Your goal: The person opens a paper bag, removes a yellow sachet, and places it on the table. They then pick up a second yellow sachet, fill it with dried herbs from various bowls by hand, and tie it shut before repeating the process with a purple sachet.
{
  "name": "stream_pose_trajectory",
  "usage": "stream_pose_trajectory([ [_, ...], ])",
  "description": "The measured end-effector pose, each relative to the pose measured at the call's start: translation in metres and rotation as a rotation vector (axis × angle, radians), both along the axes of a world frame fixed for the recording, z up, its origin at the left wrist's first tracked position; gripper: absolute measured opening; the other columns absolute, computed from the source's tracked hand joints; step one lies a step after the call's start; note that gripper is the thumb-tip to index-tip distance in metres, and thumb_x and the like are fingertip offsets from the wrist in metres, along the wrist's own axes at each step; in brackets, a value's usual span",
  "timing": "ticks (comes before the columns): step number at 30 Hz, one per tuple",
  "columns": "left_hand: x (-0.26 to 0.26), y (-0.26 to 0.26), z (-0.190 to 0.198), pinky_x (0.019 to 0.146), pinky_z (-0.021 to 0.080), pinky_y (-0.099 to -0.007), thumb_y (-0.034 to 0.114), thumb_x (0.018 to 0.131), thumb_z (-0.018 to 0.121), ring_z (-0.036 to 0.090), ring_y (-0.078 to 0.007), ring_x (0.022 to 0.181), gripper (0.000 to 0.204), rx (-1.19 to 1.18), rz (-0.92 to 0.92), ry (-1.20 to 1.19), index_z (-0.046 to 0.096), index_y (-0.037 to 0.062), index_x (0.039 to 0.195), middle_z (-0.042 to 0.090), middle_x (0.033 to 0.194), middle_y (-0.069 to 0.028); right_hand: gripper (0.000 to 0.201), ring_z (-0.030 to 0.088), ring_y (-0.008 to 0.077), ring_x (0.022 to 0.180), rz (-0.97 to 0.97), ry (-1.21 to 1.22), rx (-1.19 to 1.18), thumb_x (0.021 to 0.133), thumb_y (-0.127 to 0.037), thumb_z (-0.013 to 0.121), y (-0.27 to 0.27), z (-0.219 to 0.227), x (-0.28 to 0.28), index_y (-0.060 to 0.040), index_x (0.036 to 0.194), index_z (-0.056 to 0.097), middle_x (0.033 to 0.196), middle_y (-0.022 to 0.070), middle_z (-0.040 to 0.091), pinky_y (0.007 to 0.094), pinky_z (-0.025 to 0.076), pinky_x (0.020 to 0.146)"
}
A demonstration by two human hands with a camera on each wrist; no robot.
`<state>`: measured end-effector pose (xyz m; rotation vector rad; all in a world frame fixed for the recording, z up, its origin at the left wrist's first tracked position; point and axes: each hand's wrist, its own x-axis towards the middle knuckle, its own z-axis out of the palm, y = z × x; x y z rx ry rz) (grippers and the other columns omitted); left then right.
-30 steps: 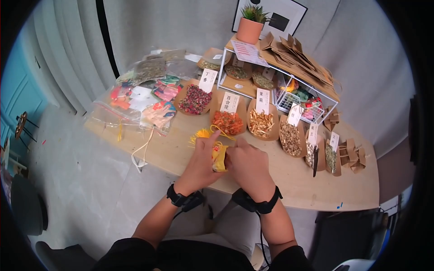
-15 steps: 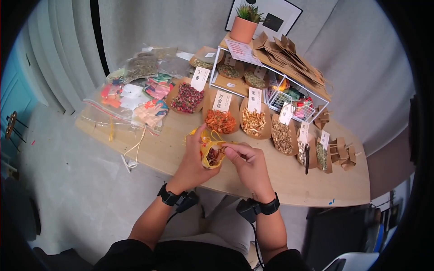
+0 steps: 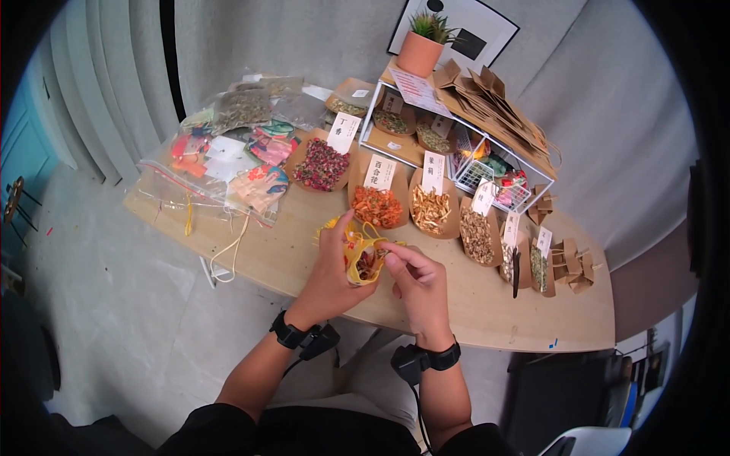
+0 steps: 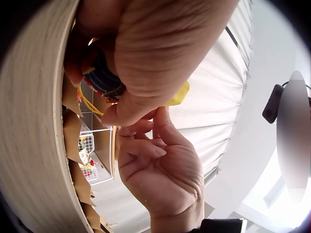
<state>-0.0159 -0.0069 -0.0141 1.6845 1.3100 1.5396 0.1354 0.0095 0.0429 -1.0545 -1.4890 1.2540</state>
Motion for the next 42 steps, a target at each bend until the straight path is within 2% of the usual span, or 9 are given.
stream_pose_trajectory([
  [5, -0.001, 0.004, -0.006, 0.098, 0.041, -0.0378, 0.016, 0.071, 0.082, 0.040, -0.0291, 0.114, 0.105, 0.022, 0.012, 0.036, 0.015, 0.0064, 0.151, 0.035, 0.120, -0.0158, 0.022, 0.049, 0.0028, 0.062, -0.068, 0.135, -0.058, 0.095, -0.015, 0.064, -0.004, -0.008, 0.004, -0.0012, 0.112, 0.069, 0.093, 0.0018, 0.063, 0.0182, 0.041, 0.051],
  [9, 0.000, 0.003, -0.006, 0.099, 0.040, -0.0376, 0.016, 0.071, 0.082, 0.041, -0.0281, 0.114, 0.104, 0.010, 0.027, 0.023, 0.017, 0.0067, 0.151, 0.036, 0.122, -0.0151, 0.024, 0.058, 0.0056, 0.069, -0.111, 0.283, -0.084, 0.097, -0.015, 0.062, -0.004, -0.009, 0.014, 0.0017, 0.113, 0.066, 0.098, 0.0061, 0.066, 0.0194, 0.047, 0.053],
  [12, 0.000, 0.003, -0.005, 0.100, 0.040, -0.0372, 0.016, 0.071, 0.082, 0.042, -0.0268, 0.114, 0.102, 0.007, 0.027, 0.013, 0.018, 0.0068, 0.150, 0.037, 0.122, -0.0139, 0.024, 0.063, 0.0079, 0.088, -0.151, 0.353, -0.107, 0.097, -0.017, 0.061, 0.008, -0.008, 0.032, -0.0005, 0.115, 0.062, 0.099, 0.0045, 0.065, 0.0177, 0.048, 0.053],
  [20, 0.001, 0.000, 0.002, 0.101, 0.039, -0.0354, 0.014, 0.070, 0.082, 0.042, -0.0237, 0.114, 0.102, -0.072, 0.016, 0.011, 0.020, 0.0071, 0.150, 0.038, 0.125, -0.0119, 0.027, 0.069, 0.0120, 0.087, -0.202, 0.472, -0.074, 0.098, -0.018, 0.060, 0.082, -0.006, 0.085, 0.0010, 0.116, 0.062, 0.104, 0.0108, 0.070, 0.0169, 0.053, 0.057],
  [26, 0.001, 0.003, -0.003, 0.100, 0.039, -0.0333, 0.011, 0.071, 0.081, 0.042, -0.0219, 0.114, 0.101, -0.021, 0.033, 0.058, 0.019, 0.0058, 0.150, 0.038, 0.124, -0.0119, 0.028, 0.069, 0.0110, 0.086, -0.082, 0.128, -0.043, 0.095, -0.016, 0.064, 0.105, -0.007, 0.038, 0.0043, 0.113, 0.063, 0.100, 0.0088, 0.070, 0.0192, 0.053, 0.062],
  [33, 0.000, 0.002, -0.001, 0.100, 0.039, -0.0326, 0.011, 0.071, 0.081, 0.043, -0.0213, 0.114, 0.101, -0.029, 0.046, 0.104, 0.020, 0.0049, 0.150, 0.039, 0.124, -0.0118, 0.020, 0.058, 0.0063, 0.066, -0.101, -0.248, 0.275, 0.083, -0.007, 0.075, 0.127, -0.029, 0.012, 0.0033, 0.099, 0.070, 0.080, 0.0024, 0.068, 0.0213, 0.049, 0.061],
  [35, 0.001, 0.003, -0.001, 0.099, 0.040, -0.0320, 0.011, 0.071, 0.082, 0.044, -0.0208, 0.113, 0.100, -0.022, 0.051, 0.115, 0.020, 0.0051, 0.150, 0.040, 0.124, -0.0115, 0.020, 0.057, 0.0063, 0.065, -0.113, -0.258, 0.356, 0.081, -0.007, 0.076, 0.123, -0.028, 0.010, 0.0029, 0.098, 0.070, 0.078, 0.0026, 0.068, 0.0225, 0.049, 0.061],
  [38, 0.004, 0.005, -0.006, 0.097, 0.040, -0.0369, 0.015, 0.069, 0.082, 0.044, -0.0285, 0.109, 0.097, -0.004, 0.028, 0.004, 0.026, 0.0036, 0.147, 0.042, 0.118, -0.0157, 0.021, 0.056, 0.0067, 0.064, -0.105, -0.198, 0.329, 0.080, -0.007, 0.076, 0.121, -0.029, 0.011, 0.0025, 0.098, 0.071, 0.076, 0.0029, 0.067, 0.0230, 0.049, 0.061],
  [42, 0.002, 0.005, -0.008, 0.098, 0.042, -0.0304, 0.007, 0.071, 0.082, 0.048, -0.0186, 0.114, 0.101, -0.061, 0.025, 0.063, 0.019, 0.0062, 0.150, 0.039, 0.125, -0.0109, 0.020, 0.060, 0.0098, 0.067, -0.082, -0.211, 0.306, 0.084, -0.008, 0.074, 0.121, -0.031, 0.018, 0.0016, 0.101, 0.071, 0.080, 0.0066, 0.069, 0.0243, 0.050, 0.063],
])
